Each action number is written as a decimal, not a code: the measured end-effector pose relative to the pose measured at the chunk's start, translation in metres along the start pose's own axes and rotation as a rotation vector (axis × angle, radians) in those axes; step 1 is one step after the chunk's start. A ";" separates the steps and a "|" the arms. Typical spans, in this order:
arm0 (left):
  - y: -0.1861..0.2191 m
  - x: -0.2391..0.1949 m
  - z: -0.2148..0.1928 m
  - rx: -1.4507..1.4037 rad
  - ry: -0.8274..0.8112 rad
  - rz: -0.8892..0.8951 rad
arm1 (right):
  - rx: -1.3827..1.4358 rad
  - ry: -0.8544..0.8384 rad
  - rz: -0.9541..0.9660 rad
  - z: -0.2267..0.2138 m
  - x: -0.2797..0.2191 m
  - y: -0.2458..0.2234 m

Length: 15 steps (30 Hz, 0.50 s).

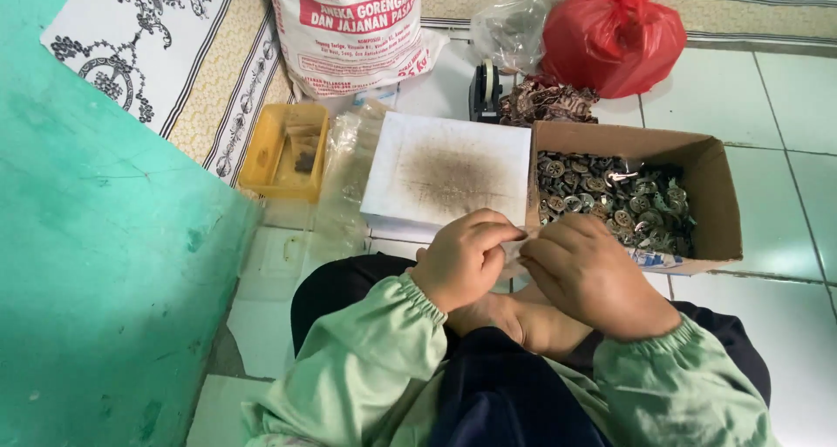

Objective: Packaging small metal components into plastic bags from a large box while sitting on the floor.

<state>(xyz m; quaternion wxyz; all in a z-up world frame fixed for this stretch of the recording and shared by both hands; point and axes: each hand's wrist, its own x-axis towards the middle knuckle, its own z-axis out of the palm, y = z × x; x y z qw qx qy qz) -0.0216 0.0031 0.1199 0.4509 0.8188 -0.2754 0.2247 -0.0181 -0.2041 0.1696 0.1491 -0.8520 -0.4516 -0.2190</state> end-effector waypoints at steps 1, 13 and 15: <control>-0.003 0.011 -0.003 0.007 0.003 0.000 | 0.002 0.004 -0.006 -0.006 0.006 0.007; 0.026 0.016 -0.035 0.000 0.013 0.093 | 0.049 -0.079 -0.019 -0.042 0.015 -0.009; 0.048 0.014 -0.048 -0.158 -0.059 0.183 | 0.128 -0.090 0.009 -0.057 0.010 -0.024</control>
